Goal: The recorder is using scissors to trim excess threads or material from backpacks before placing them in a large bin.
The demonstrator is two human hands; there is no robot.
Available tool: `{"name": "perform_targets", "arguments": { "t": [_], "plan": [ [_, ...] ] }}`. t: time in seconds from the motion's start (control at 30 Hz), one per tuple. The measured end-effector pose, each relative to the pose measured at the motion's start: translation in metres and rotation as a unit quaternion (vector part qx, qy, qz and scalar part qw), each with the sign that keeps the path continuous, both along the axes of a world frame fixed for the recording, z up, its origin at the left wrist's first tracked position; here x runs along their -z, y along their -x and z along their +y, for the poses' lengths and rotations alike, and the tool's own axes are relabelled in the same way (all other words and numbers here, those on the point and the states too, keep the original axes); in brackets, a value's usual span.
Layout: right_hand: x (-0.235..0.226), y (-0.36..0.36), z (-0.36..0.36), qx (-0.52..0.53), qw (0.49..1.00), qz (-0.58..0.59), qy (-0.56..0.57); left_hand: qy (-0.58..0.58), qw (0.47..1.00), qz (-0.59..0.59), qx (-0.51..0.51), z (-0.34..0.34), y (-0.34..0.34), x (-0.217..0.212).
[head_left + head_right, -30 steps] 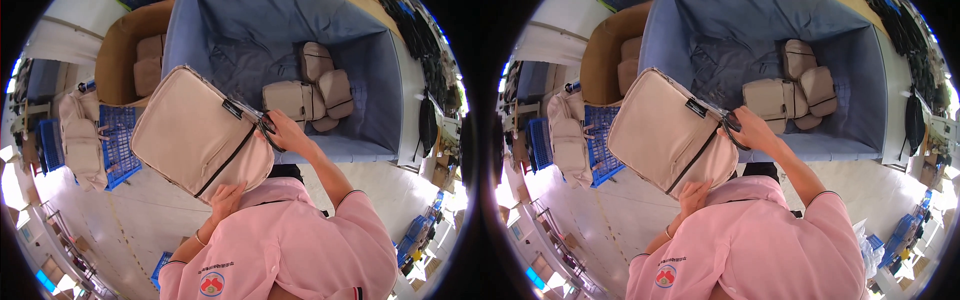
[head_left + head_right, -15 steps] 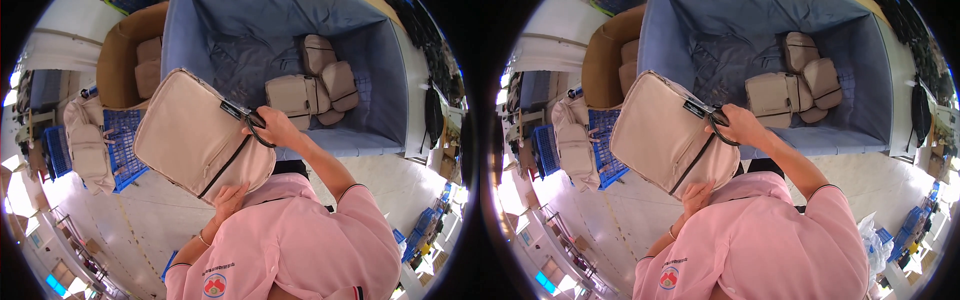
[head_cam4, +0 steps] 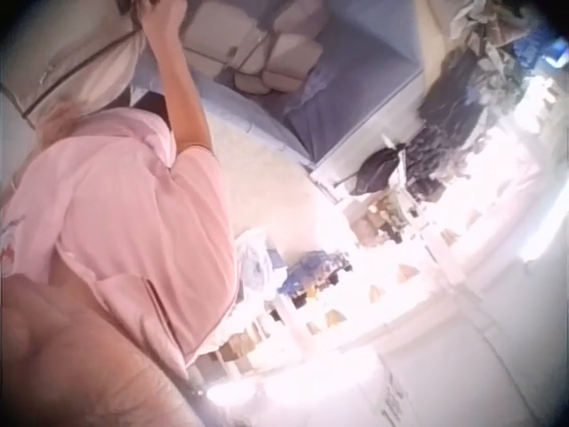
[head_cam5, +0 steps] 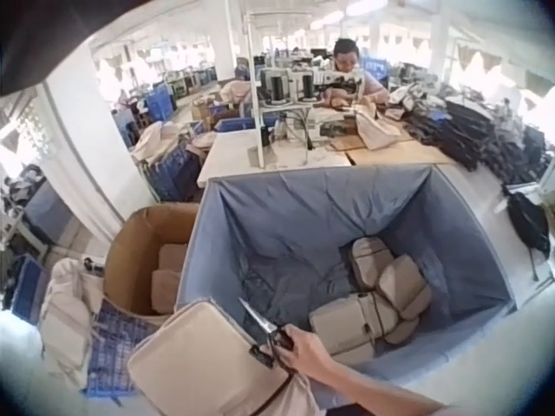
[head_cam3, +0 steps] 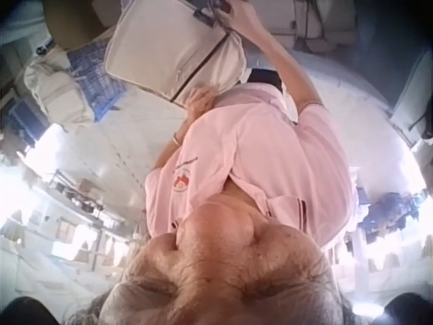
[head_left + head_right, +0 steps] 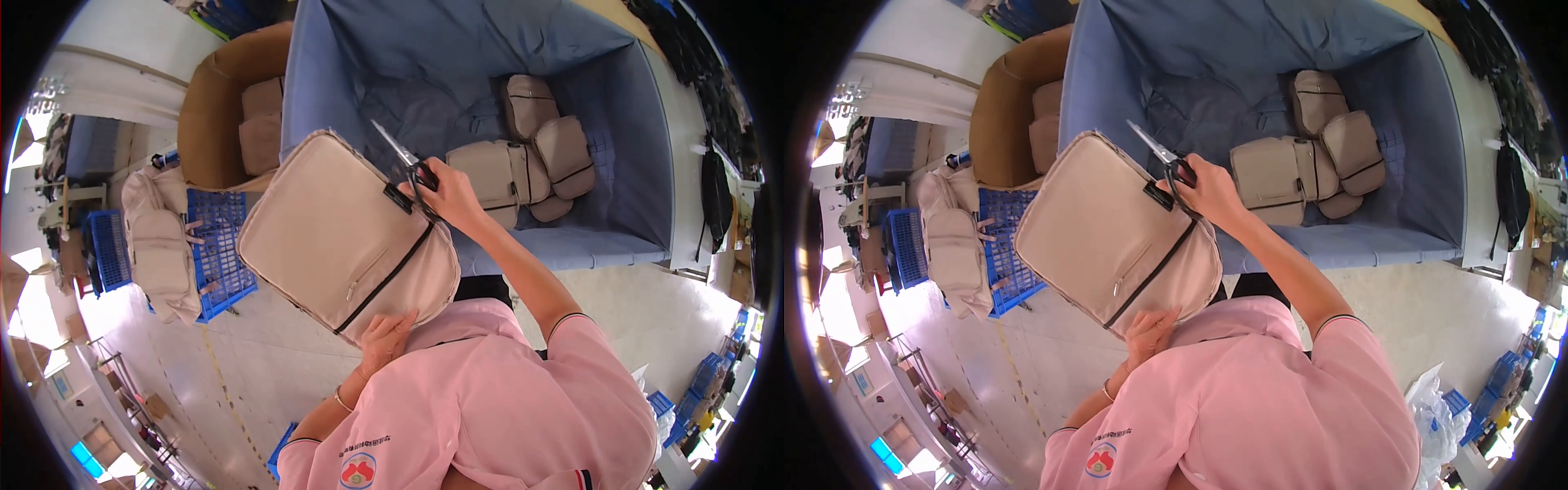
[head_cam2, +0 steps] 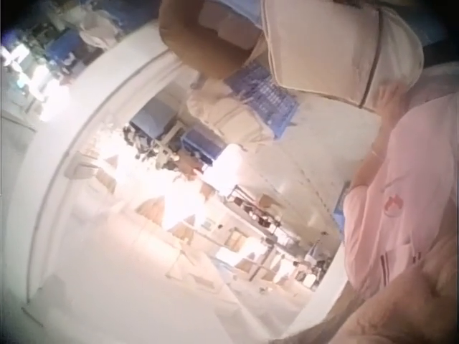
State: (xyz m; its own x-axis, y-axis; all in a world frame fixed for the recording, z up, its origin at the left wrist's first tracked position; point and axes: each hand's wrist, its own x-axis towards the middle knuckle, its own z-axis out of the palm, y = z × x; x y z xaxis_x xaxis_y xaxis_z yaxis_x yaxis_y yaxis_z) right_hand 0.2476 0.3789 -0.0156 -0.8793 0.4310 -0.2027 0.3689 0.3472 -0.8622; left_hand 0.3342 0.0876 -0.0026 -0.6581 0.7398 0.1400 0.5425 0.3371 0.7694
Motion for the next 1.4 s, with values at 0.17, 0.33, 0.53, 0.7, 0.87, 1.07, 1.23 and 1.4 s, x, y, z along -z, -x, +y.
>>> {"name": "perform_targets", "arguments": {
  "t": [0.17,0.33,0.53,0.7,0.87,1.07,1.23,1.4],
  "plan": [
    [0.021,0.071,-0.011,-0.002,0.996,0.089,0.008,-0.003,1.0,0.011,0.01,-0.001,0.0,-0.002],
    [0.049,0.129,-0.026,0.056,0.988,0.146,0.001,-0.005,0.998,0.053,0.029,-0.01,-0.007,0.016],
    [0.036,0.144,-0.022,0.021,0.989,0.132,0.061,0.023,0.998,0.056,0.02,-0.029,-0.017,0.016],
    [-0.006,0.098,0.002,0.049,0.983,0.175,0.009,0.048,0.996,0.075,-0.009,-0.069,-0.008,0.011],
    [-0.021,0.04,0.01,0.125,0.966,0.221,0.051,0.152,0.987,0.047,0.017,-0.094,0.029,0.018],
    [-0.03,-0.014,0.052,0.235,0.951,0.198,0.035,0.112,0.989,-0.036,0.089,-0.011,0.085,-0.02],
    [-0.034,-0.052,0.059,0.224,0.955,0.194,0.002,-0.056,0.99,0.122,0.04,0.15,0.13,-0.071],
    [-0.043,-0.066,0.05,0.186,0.955,0.23,-0.027,-0.068,0.977,0.163,0.121,0.238,0.18,-0.051]
  ]
}}
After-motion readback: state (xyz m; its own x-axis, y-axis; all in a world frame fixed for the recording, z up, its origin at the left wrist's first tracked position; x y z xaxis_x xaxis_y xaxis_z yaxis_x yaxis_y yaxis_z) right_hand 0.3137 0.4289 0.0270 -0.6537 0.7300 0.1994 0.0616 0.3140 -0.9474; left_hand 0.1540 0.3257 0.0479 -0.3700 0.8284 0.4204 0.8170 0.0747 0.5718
